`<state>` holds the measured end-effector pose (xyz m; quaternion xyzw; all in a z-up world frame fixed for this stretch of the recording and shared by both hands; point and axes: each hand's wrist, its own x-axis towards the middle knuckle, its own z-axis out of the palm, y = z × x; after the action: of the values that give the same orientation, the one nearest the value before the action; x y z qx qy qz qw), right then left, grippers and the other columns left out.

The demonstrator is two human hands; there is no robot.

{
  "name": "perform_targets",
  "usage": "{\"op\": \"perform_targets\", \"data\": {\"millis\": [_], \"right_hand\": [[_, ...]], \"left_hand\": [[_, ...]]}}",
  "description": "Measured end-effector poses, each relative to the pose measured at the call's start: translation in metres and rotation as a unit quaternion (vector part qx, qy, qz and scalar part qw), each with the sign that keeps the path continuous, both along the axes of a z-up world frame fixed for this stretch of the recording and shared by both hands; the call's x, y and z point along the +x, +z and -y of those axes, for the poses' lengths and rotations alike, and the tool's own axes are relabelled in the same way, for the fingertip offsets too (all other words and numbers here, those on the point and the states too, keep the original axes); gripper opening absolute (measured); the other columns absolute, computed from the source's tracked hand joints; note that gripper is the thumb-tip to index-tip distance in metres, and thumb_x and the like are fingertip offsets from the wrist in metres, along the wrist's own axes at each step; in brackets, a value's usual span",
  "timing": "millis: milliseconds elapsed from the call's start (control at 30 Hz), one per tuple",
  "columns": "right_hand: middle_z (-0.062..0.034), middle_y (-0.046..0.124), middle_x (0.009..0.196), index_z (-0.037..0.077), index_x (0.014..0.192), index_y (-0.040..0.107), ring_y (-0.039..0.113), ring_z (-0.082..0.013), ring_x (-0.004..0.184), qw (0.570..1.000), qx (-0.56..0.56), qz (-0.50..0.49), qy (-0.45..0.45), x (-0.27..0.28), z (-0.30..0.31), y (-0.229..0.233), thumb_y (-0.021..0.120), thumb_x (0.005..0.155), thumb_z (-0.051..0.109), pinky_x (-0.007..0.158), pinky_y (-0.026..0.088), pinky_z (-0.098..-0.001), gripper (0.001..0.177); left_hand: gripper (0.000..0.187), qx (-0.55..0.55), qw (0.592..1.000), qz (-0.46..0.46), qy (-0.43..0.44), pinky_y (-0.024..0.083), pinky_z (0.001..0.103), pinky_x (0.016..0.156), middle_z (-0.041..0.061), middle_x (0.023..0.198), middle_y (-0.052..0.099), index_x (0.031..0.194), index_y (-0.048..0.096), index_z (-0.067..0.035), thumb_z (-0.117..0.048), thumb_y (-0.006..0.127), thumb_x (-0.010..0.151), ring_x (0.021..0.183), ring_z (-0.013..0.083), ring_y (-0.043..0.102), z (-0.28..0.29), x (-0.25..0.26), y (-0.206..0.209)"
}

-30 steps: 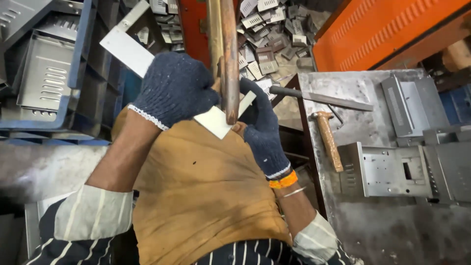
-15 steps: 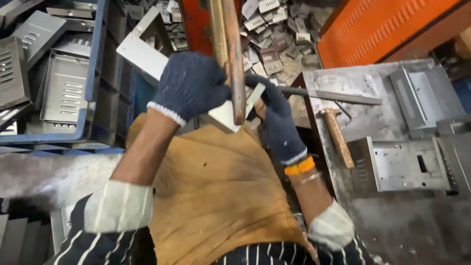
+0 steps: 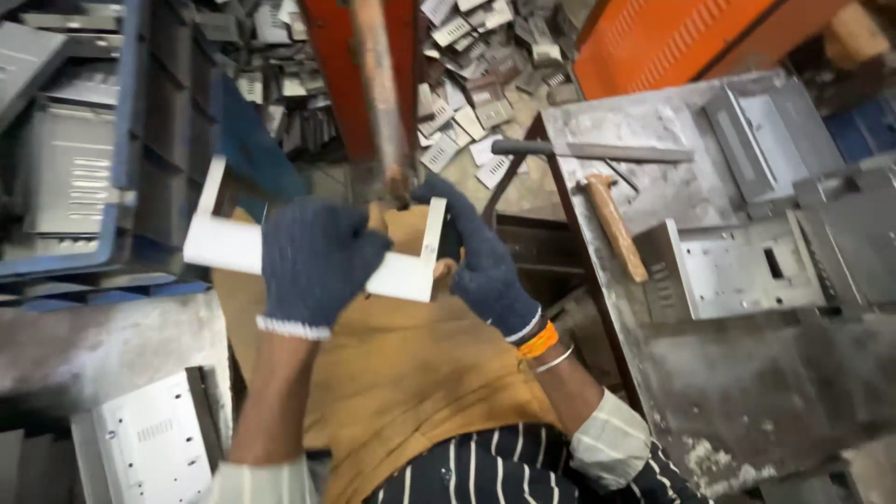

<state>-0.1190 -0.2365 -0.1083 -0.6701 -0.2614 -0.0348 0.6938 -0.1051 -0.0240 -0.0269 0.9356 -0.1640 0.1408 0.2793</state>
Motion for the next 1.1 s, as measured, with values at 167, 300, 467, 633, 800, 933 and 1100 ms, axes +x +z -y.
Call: {"op": "perform_targets", "data": {"millis": [167, 300, 467, 633, 800, 933, 1100], "right_hand": [[-0.0164, 0.053, 0.152, -0.003, 0.158, 0.035, 0.049, -0.0207, 0.146, 0.999, -0.035, 0.009, -0.030, -0.033, 0.056, -0.004, 0.058, 0.103, 0.060, 0.125, 0.037, -0.0353, 0.087], [-0.0086, 0.065, 0.098, -0.001, 0.107, 0.061, 0.060, -0.0143, 0.088, 0.961, 0.067, -0.100, -0.250, -0.054, 0.156, -0.017, 0.044, 0.111, 0.049, 0.080, 0.048, -0.0310, 0.053], [-0.0028, 0.060, 0.067, 0.003, 0.072, 0.062, 0.052, -0.0118, 0.061, 0.850, 0.011, 0.035, -0.525, -0.095, 0.238, 0.065, 0.052, 0.112, 0.038, 0.061, 0.041, -0.0303, 0.054], [-0.0032, 0.061, 0.065, 0.004, 0.068, 0.062, 0.053, -0.0120, 0.061, 0.733, 0.022, 0.061, -0.677, -0.111, 0.332, 0.006, 0.063, 0.110, 0.035, 0.063, 0.040, -0.0309, 0.052], [-0.0060, 0.058, 0.072, 0.004, 0.076, 0.060, 0.052, -0.0192, 0.068, 0.663, -0.192, -0.051, -0.721, -0.147, 0.381, -0.095, 0.069, 0.104, 0.032, 0.064, 0.041, -0.0365, 0.041], [-0.0135, 0.062, 0.084, 0.002, 0.080, 0.067, 0.059, -0.0319, 0.079, 0.620, -0.445, -0.048, -0.644, -0.147, 0.344, -0.061, 0.076, 0.093, 0.027, 0.070, 0.046, -0.0439, 0.030], [-0.0132, 0.067, 0.089, 0.005, 0.088, 0.072, 0.063, -0.0301, 0.079, 0.668, -0.425, -0.039, -0.610, -0.089, 0.274, -0.043, 0.073, 0.090, 0.025, 0.069, 0.048, -0.0417, 0.020]], "left_hand": [[0.037, -0.070, 0.997, 0.007, 0.019, 0.046, 0.049, 0.055, 0.018, 0.060, 0.062, 0.061, 0.071, -0.007, -0.031, 0.069, 0.089, 0.055, 0.0375, 0.062, 0.069, -0.046, -0.019], [0.034, -0.184, 0.970, -0.081, -0.137, 0.047, 0.046, 0.055, 0.013, 0.061, 0.064, 0.065, 0.072, -0.008, -0.032, 0.072, 0.089, 0.056, 0.0310, 0.065, 0.150, -0.061, 0.005], [0.021, -0.298, 0.875, 0.088, -0.371, 0.048, 0.044, 0.076, 0.012, 0.092, 0.070, 0.098, 0.070, -0.005, -0.022, 0.069, 0.085, 0.085, 0.0333, 0.066, 0.204, -0.065, 0.042], [0.015, -0.225, 0.894, -0.029, -0.386, 0.049, 0.040, 0.074, 0.006, 0.083, 0.071, 0.091, 0.075, -0.013, -0.027, 0.074, 0.091, 0.079, 0.0269, 0.067, 0.209, -0.059, 0.003], [0.017, -0.208, 0.912, -0.093, -0.341, 0.053, 0.037, 0.066, 0.005, 0.079, 0.075, 0.090, 0.078, -0.012, -0.028, 0.075, 0.088, 0.069, 0.0214, 0.070, 0.172, -0.048, -0.015], [0.017, -0.261, 0.927, -0.194, -0.188, 0.058, 0.029, 0.068, 0.005, 0.082, 0.079, 0.103, 0.078, -0.007, -0.012, 0.070, 0.088, 0.072, 0.0150, 0.075, 0.101, -0.035, -0.042], [0.023, -0.276, 0.940, -0.193, 0.048, 0.056, 0.027, 0.076, 0.008, 0.094, 0.078, 0.118, 0.074, -0.005, -0.006, 0.062, 0.099, 0.085, 0.0139, 0.075, -0.028, -0.053, -0.105]]}}
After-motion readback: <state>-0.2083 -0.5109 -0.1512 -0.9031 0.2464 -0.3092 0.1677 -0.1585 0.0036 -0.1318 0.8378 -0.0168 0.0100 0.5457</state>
